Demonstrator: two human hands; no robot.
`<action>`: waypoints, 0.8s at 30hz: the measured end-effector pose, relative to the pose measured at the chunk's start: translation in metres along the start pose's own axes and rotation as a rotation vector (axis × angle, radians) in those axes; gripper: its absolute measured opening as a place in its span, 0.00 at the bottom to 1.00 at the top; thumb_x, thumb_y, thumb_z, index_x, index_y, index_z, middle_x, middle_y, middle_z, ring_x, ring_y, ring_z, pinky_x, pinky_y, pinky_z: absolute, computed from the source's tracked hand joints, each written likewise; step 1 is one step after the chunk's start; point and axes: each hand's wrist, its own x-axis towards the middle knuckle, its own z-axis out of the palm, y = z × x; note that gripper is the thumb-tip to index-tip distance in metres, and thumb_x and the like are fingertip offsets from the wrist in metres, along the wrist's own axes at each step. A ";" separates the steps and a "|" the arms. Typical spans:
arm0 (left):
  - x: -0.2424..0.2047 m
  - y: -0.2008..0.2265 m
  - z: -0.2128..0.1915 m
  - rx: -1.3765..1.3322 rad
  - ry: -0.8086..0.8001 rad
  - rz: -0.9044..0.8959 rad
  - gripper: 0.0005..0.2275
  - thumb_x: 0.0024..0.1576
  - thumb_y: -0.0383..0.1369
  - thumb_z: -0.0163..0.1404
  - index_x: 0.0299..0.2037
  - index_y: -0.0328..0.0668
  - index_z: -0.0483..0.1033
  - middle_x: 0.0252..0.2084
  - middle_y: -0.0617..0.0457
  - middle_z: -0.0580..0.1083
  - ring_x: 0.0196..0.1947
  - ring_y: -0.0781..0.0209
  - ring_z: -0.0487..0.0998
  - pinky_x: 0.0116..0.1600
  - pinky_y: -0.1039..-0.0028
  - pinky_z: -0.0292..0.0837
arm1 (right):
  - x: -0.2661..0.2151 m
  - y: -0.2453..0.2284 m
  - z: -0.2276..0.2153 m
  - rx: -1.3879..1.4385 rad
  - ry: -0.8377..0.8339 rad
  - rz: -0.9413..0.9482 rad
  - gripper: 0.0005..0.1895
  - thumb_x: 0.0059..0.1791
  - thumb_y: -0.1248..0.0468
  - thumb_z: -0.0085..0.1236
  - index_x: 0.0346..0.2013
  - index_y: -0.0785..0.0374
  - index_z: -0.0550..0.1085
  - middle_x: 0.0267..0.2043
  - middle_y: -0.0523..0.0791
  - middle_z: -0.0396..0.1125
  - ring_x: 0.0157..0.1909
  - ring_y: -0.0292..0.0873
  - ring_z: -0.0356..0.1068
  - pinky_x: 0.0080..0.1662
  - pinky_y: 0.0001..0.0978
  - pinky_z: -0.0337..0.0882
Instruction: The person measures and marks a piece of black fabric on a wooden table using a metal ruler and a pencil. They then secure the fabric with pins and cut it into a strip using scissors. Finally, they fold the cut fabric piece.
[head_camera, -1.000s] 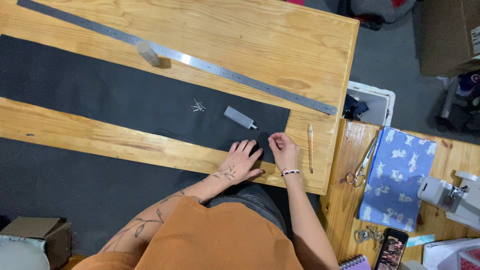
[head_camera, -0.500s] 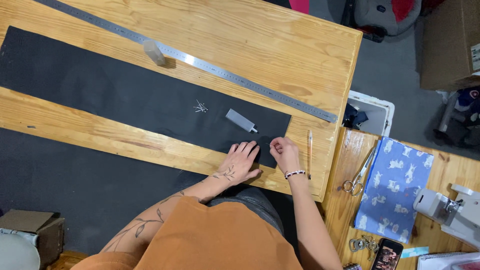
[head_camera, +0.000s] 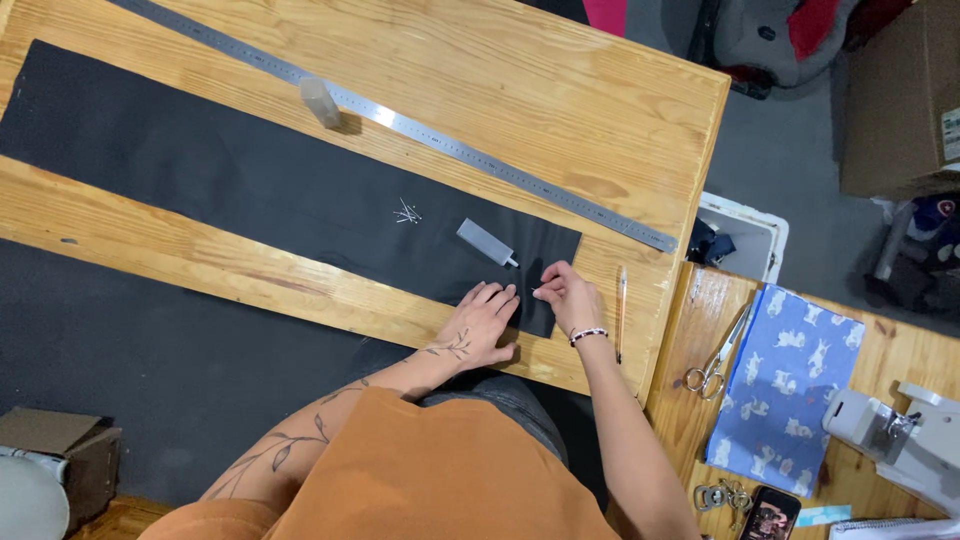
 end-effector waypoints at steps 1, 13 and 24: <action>-0.001 -0.001 0.001 0.000 0.003 -0.002 0.32 0.48 0.47 0.55 0.60 0.34 0.70 0.63 0.42 0.68 0.67 0.47 0.63 0.71 0.53 0.56 | -0.003 -0.003 0.001 -0.002 0.000 -0.002 0.10 0.47 0.53 0.65 0.40 0.37 0.73 0.37 0.27 0.78 0.47 0.33 0.77 0.52 0.31 0.71; -0.009 -0.007 0.012 -0.093 0.113 0.029 0.17 0.42 0.39 0.54 0.37 0.34 0.73 0.65 0.40 0.69 0.67 0.43 0.66 0.70 0.49 0.60 | 0.007 0.002 0.032 0.428 0.100 -0.018 0.22 0.46 0.64 0.69 0.37 0.48 0.60 0.34 0.33 0.78 0.38 0.29 0.75 0.44 0.21 0.66; -0.019 -0.005 -0.003 -0.074 0.078 0.044 0.21 0.37 0.39 0.49 0.40 0.34 0.73 0.66 0.39 0.67 0.69 0.40 0.61 0.71 0.50 0.56 | 0.011 -0.019 0.023 0.128 0.071 0.070 0.27 0.37 0.51 0.76 0.32 0.48 0.62 0.28 0.31 0.78 0.41 0.39 0.78 0.46 0.25 0.68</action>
